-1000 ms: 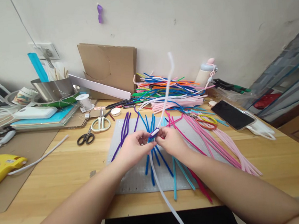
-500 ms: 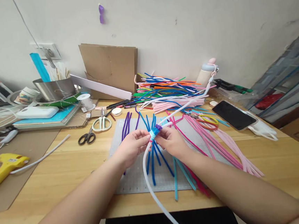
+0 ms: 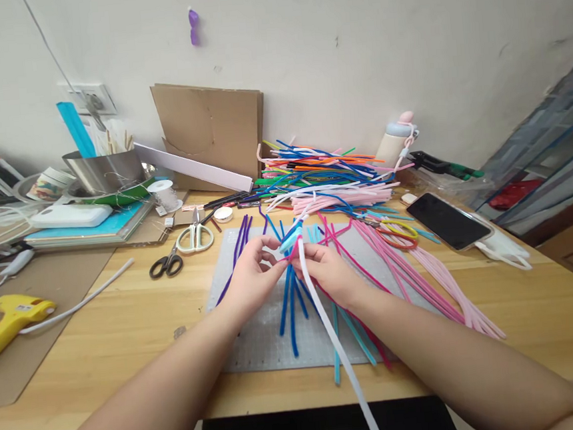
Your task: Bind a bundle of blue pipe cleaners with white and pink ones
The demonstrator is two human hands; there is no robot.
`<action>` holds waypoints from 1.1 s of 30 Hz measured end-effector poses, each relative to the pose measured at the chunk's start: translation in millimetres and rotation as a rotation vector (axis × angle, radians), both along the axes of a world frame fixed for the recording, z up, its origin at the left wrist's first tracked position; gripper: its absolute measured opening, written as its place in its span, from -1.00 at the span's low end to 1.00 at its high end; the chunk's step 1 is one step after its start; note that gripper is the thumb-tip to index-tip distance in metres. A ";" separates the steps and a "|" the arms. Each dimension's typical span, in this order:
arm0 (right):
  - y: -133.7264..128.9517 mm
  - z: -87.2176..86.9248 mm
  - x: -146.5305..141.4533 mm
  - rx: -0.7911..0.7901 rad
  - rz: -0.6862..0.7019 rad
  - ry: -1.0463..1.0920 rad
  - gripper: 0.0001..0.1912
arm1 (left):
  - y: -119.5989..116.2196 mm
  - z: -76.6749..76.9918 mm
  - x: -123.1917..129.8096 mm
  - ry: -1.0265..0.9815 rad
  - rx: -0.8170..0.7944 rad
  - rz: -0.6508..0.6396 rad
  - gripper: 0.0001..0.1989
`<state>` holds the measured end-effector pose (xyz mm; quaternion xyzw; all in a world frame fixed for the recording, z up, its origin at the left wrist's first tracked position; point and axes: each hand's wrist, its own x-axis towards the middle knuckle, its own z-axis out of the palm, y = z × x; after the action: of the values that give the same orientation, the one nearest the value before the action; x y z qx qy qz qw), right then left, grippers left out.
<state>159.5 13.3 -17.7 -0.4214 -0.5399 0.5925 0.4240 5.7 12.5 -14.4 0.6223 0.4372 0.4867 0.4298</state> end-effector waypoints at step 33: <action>4.1 -8.9 -1.9 -0.316 0.166 0.199 -0.90 | -4.0 -9.9 10.6 0.202 0.065 0.106 -0.83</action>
<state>157.6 17.4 -26.7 -0.3763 -0.4287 0.7413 0.3536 16.3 8.4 -24.3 0.6578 0.4946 0.4575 0.3366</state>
